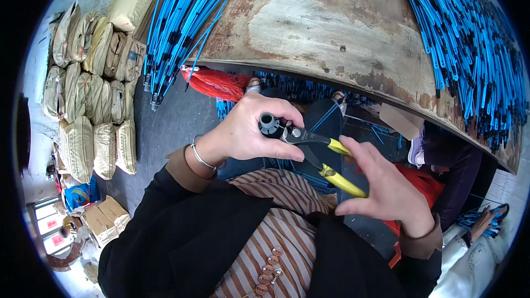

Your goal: The person assembles an umbrella frame by attaching ribs around a central hub by hand, tightening the binding wire with pliers, and fanning the ribs outward.

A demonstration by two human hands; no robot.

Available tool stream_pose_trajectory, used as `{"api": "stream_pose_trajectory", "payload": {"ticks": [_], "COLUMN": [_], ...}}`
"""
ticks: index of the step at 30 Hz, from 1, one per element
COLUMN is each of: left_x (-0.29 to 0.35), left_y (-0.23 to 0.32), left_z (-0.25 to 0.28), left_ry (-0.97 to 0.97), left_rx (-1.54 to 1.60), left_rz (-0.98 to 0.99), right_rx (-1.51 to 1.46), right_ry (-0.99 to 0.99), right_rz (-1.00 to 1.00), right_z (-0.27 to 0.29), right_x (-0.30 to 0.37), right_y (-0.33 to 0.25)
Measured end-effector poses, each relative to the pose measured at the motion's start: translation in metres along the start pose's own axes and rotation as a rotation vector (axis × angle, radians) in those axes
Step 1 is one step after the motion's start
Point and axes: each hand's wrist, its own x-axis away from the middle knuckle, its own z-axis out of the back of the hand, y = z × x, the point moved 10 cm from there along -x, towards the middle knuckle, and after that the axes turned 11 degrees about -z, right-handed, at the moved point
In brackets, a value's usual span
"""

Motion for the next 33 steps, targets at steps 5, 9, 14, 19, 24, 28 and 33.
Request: {"api": "stream_pose_trajectory", "payload": {"ticks": [5,9,14,19,24,28,33], "left_x": [-0.007,-0.005,-0.006,-0.008,0.002,0.006,0.013], "left_y": [0.004,0.003,0.002,-0.001,-0.011,-0.017,-0.029], "left_z": [-0.010,-0.012,-0.015,-0.007,0.003,0.006,0.011], "left_ry": [-0.056,-0.068,-0.095,-0.062,-0.020,0.004,0.131], "left_rx": [-0.044,-0.026,0.013,0.000,0.034,0.167,0.250], "left_rz": [0.037,0.026,0.021,0.022,0.073,0.115,0.154], "right_rx": [0.433,0.468,0.391,0.227,-0.099,-0.493,-0.762], "right_ry": [0.330,0.310,0.287,0.344,0.257,0.269,0.202], "right_rz": [0.149,0.088,0.024,0.156,0.034,0.091,0.359], "right_z": [0.017,0.022,0.013,0.004,0.003,0.000,-0.029], "right_x": [0.013,0.016,0.008,-0.006,-0.029,-0.057,-0.092], "right_y": [-0.018,-0.010,-0.001,0.004,0.028,0.038,0.003]}}
